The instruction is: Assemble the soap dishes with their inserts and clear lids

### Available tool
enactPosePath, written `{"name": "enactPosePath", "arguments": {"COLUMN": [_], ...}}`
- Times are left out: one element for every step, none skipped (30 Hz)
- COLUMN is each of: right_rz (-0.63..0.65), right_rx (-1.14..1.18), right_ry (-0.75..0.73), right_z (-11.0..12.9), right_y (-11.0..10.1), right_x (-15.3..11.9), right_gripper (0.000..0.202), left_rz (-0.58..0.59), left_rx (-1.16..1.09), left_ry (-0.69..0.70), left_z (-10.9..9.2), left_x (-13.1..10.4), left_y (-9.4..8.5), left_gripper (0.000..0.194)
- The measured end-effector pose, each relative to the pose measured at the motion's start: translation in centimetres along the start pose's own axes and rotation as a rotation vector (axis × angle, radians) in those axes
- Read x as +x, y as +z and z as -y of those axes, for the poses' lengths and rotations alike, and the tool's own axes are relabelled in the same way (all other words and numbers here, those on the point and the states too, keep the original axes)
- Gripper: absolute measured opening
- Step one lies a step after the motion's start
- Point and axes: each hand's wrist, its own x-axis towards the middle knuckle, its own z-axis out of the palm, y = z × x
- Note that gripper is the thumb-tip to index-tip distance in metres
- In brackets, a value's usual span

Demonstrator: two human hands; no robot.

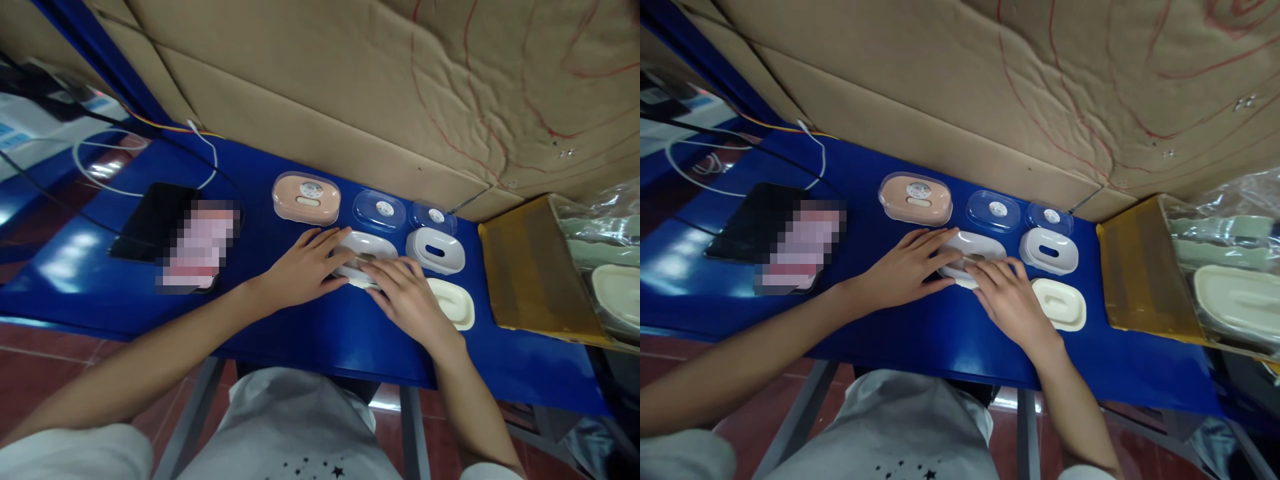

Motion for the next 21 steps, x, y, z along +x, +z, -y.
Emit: {"name": "enactPosePath", "arguments": {"right_rz": [-0.008,-0.017,-0.024,-0.032,-0.037,-0.04,-0.042,-0.042,-0.041,-0.04,-0.039,-0.038,-0.037,-0.036,-0.035,-0.035,-0.035,-0.034,-0.033,-0.031,-0.028], "right_rx": [-0.013,-0.024,-0.029,-0.029,-0.025,-0.02,-0.017,-0.015,-0.015,-0.016,-0.018,-0.02,-0.022,-0.024,-0.026,-0.028,-0.03,-0.034,-0.039,-0.048,-0.06], "right_ry": [-0.007,-0.014,-0.02,-0.023,-0.022,-0.02,-0.018,-0.018,-0.019,-0.023,-0.028,-0.032,-0.037,-0.04,-0.042,-0.041,-0.04,-0.037,-0.035,-0.032,-0.032], "right_z": [0.1,0.1,0.1,0.1,0.0,0.0,-0.1,-0.1,-0.2,-0.2,-0.2,-0.2,-0.2,-0.2,-0.2,-0.2,-0.2,-0.1,-0.1,0.0,0.0], "right_y": [0.1,0.1,0.2,0.3,0.3,0.4,0.5,0.5,0.6,0.7,0.7,0.8,0.8,0.8,0.9,0.9,1.0,1.1,1.2,1.3,1.4], "right_x": [0.1,0.1,0.2,0.2,0.2,0.2,0.2,0.2,0.2,0.1,0.1,0.1,0.2,0.2,0.2,0.3,0.3,0.4,0.5,0.5,0.6], "right_gripper": [0.037,0.036,0.036,0.036,0.036,0.036,0.036,0.037,0.038,0.038,0.039,0.04,0.04,0.041,0.041,0.042,0.042,0.042,0.041,0.041,0.039], "left_rz": [0.0,0.001,0.002,0.003,0.004,0.006,0.009,0.012,0.014,0.014,0.011,0.007,0.003,0.0,-0.001,0.0,0.002,0.006,0.01,0.014,0.017], "left_rx": [-0.003,-0.004,-0.005,-0.005,-0.005,-0.005,-0.004,-0.001,0.003,0.009,0.015,0.023,0.029,0.036,0.043,0.051,0.057,0.063,0.065,0.064,0.059], "left_ry": [0.003,0.006,0.009,0.01,0.009,0.007,0.003,0.0,-0.001,0.0,0.003,0.005,0.008,0.009,0.008,0.008,0.008,0.007,0.006,0.004,0.005], "left_z": [0.1,0.1,0.2,0.2,0.2,0.3,0.3,0.3,0.3,0.3,0.3,0.3,0.3,0.3,0.3,0.3,0.3,0.3,0.3,0.3,0.3], "left_x": [0.0,0.0,0.0,0.0,0.0,0.0,0.1,0.1,0.1,0.1,0.1,0.2,0.2,0.2,0.2,0.2,0.2,0.2,0.2,0.2,0.2], "left_y": [0.0,0.1,0.1,0.1,0.1,0.0,0.0,0.0,0.0,-0.1,-0.1,-0.1,0.0,0.0,0.0,0.0,-0.1,-0.1,-0.1,-0.1,-0.1], "left_gripper": [0.044,0.044,0.044,0.044,0.044,0.043,0.043,0.042,0.042,0.041,0.041,0.042,0.042,0.042,0.042,0.041,0.041,0.04,0.04,0.039,0.039]}}
